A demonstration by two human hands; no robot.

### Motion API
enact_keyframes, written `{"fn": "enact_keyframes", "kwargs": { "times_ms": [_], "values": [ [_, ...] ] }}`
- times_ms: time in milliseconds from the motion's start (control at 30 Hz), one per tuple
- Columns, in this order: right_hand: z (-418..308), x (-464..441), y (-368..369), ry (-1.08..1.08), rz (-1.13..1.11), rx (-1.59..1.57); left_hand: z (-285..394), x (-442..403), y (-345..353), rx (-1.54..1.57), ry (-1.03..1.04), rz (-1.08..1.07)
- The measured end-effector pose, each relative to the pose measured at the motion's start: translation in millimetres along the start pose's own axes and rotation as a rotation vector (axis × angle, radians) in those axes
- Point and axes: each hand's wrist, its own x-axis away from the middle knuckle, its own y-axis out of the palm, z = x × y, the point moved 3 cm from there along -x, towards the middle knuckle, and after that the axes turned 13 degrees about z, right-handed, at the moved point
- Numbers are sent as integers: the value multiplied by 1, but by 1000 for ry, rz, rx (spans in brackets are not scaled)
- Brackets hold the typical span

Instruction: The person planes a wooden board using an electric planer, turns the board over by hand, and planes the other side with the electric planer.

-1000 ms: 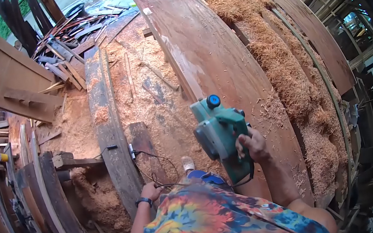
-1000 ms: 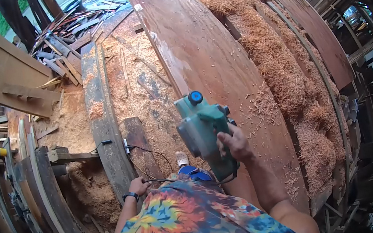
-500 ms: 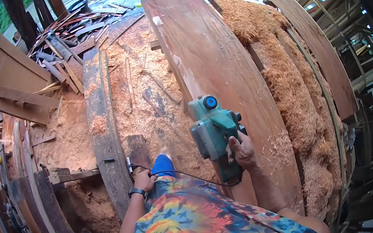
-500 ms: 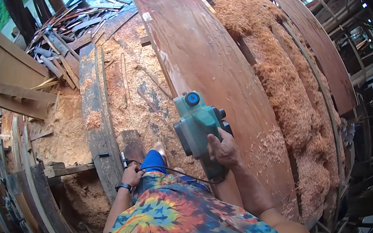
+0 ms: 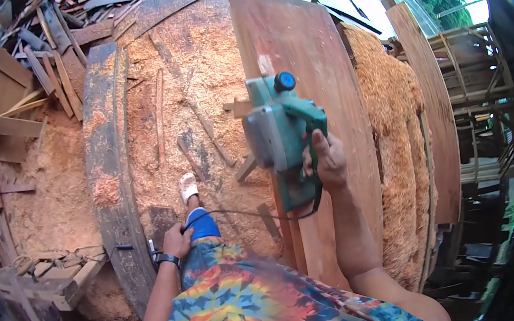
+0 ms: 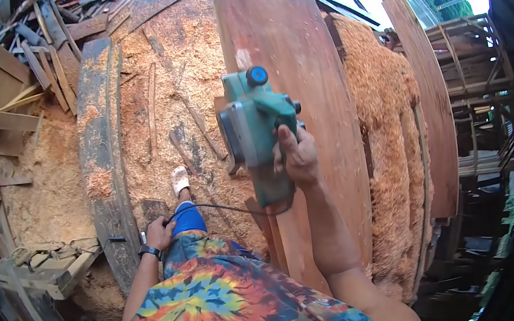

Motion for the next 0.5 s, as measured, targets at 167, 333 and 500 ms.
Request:
{"fn": "enact_keyframes", "kwargs": {
  "times_ms": [167,333,500],
  "values": [
    [-48,-164,72,-47,22,32,31,-83,-24,130,-116,2],
    [-95,-343,143,-113,1,37,80,-130,-44,321,-162,52],
    [-111,-469,173,-15,-39,-45,128,-157,-70,535,-49,61]
  ]
}}
